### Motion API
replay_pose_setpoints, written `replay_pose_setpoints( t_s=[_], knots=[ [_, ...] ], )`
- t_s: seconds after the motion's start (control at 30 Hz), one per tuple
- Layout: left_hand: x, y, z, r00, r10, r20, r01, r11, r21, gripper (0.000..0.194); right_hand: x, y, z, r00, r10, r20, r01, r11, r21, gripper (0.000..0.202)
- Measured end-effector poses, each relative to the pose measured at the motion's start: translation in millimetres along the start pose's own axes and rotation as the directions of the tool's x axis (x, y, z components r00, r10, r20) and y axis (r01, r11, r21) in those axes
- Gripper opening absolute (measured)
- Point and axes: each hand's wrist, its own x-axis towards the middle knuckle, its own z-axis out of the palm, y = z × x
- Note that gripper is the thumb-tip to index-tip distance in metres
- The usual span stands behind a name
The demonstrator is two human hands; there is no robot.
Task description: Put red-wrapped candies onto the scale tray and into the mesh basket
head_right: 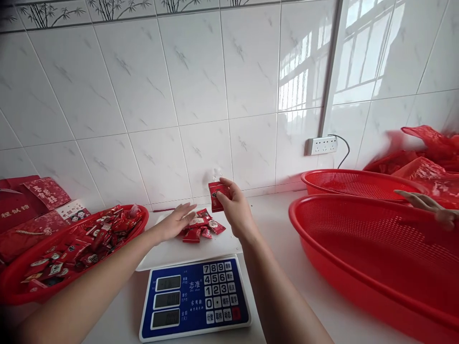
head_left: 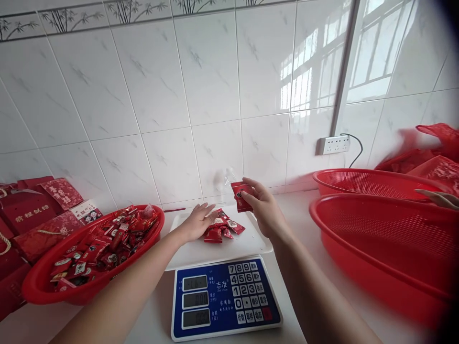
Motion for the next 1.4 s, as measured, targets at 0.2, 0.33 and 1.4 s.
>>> replay_pose_setpoints(
  t_s=[0.2,0.33,1.4],
  knots=[
    [-34,37,11.6,0.994,0.099,-0.055,-0.105,0.614,-0.782,0.046,-24,-1,28,0.938,-0.009,0.347,0.016,1.0,-0.016,0.071],
    [-43,44,18.8,0.997,-0.046,-0.065,-0.044,0.365,-0.93,0.033,-38,-4,38,0.889,-0.038,0.456,0.112,0.984,-0.138,0.072],
    [-82,35,-49.5,0.841,-0.339,-0.421,-0.405,0.119,-0.906,0.015,-25,28,32,0.723,0.231,0.651,0.489,0.493,-0.719,0.041]
  ],
)
